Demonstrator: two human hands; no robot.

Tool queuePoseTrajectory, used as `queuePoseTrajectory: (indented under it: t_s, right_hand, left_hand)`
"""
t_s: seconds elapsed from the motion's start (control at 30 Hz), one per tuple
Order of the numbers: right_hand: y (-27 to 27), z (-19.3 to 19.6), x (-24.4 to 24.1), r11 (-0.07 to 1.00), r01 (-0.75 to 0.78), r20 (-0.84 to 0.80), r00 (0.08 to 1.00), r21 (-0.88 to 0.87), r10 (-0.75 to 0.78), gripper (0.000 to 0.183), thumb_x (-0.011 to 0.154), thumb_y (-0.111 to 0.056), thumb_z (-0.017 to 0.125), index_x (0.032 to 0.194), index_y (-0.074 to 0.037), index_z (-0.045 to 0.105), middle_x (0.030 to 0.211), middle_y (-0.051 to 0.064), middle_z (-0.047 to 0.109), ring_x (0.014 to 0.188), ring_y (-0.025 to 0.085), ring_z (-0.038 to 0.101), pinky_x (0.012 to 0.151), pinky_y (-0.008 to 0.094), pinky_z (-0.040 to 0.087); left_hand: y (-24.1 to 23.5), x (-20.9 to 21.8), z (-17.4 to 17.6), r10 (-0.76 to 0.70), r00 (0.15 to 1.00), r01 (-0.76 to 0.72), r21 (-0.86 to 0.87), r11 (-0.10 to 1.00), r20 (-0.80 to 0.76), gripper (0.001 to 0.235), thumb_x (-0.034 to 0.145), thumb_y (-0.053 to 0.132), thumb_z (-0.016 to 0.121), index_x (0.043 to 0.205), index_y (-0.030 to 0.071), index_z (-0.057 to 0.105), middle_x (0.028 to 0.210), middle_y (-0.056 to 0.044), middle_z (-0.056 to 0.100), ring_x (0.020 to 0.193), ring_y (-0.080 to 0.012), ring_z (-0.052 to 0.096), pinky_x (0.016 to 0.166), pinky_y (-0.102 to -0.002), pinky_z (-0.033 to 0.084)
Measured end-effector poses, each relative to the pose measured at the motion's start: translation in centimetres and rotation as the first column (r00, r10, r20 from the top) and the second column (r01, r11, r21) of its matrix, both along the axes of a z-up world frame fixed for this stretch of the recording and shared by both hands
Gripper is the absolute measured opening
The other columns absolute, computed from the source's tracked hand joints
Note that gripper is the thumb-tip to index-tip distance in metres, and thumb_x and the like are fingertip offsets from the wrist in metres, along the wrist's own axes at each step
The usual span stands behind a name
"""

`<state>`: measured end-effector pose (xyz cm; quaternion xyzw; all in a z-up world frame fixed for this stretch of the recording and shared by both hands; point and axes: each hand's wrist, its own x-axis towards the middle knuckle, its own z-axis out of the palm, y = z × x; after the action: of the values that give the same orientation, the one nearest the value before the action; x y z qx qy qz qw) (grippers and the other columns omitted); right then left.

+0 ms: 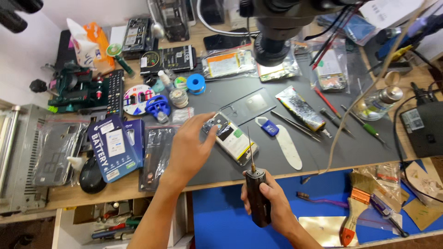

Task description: The person uses a screwdriver to remove screws from the back cover of a smartphone. They then connect a charging cable to the phone to test it and later continue using the screwdriver on the back cover.

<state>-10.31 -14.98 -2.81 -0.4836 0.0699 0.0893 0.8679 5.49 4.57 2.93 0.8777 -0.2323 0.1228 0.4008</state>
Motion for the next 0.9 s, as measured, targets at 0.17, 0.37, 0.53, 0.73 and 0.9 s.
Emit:
queuePoseTrajectory:
  t_s: [0.17,0.37,0.53,0.73,0.9]
  right_hand:
    - [-3.6,-0.5,-1.7,0.988,0.154,-0.083,0.985,0.025,-0.151,0.06,0.09,-0.041,0.061,0.129,0.006,0.06,0.08,0.023,0.067,0.054,0.027,0.06,0.047,0.038,0.05]
    - [-7.6,-1.2,-2.4,0.978,0.21,-0.244,0.948,-0.005,-0.205,0.058,0.089,-0.04,0.059,0.129,0.003,0.061,0.083,0.023,0.068,0.057,0.028,0.059,0.053,0.04,0.05]
    - [-9.1,-2.7,-2.4,0.973,0.23,-0.246,0.943,-0.002,-0.223,0.052,0.092,-0.034,0.057,0.129,0.003,0.061,0.083,0.025,0.068,0.058,0.031,0.06,0.055,0.04,0.048]
    - [-10.2,-2.2,-1.7,0.981,0.195,-0.338,0.923,-0.005,-0.185,0.041,0.095,-0.034,0.06,0.114,0.002,0.058,0.083,0.023,0.065,0.064,0.032,0.058,0.06,0.043,0.048]
    - [-10.4,-1.2,-0.4,0.988,0.141,-0.249,0.957,-0.061,-0.152,0.038,0.098,-0.026,0.056,0.125,0.002,0.058,0.085,0.022,0.067,0.07,0.032,0.068,0.066,0.043,0.058]
  left_hand:
    - [-9.0,9.5,-7.7,-0.012,0.996,0.054,0.521,0.852,-0.085,0.076,0.089,0.045,0.079,0.148,0.006,0.051,0.142,-0.012,0.061,0.128,-0.0371,0.053,0.105,-0.049,0.042]
    - [-12.2,13.2,-7.1,0.084,0.963,0.11,0.66,0.743,-0.256,0.054,0.079,0.044,0.09,0.116,0.015,0.063,0.121,-0.013,0.057,0.119,-0.0356,0.05,0.104,-0.047,0.04]
    - [-12.3,13.5,-6.1,0.127,0.895,0.146,0.551,0.822,-0.427,0.061,0.078,0.049,0.091,0.12,0.018,0.061,0.13,-0.011,0.05,0.122,-0.0345,0.049,0.102,-0.048,0.045]
    - [-12.8,13.2,-6.3,0.156,0.902,0.164,0.653,0.739,-0.403,0.091,0.067,0.057,0.097,0.136,0.015,0.057,0.133,-0.011,0.052,0.127,-0.0346,0.044,0.108,-0.047,0.036]
    - [-12.4,13.7,-4.5,0.138,0.825,0.087,0.364,0.927,-0.548,0.033,0.079,0.037,0.086,0.096,0.014,0.069,0.104,-0.007,0.064,0.096,-0.0249,0.06,0.08,-0.041,0.046]
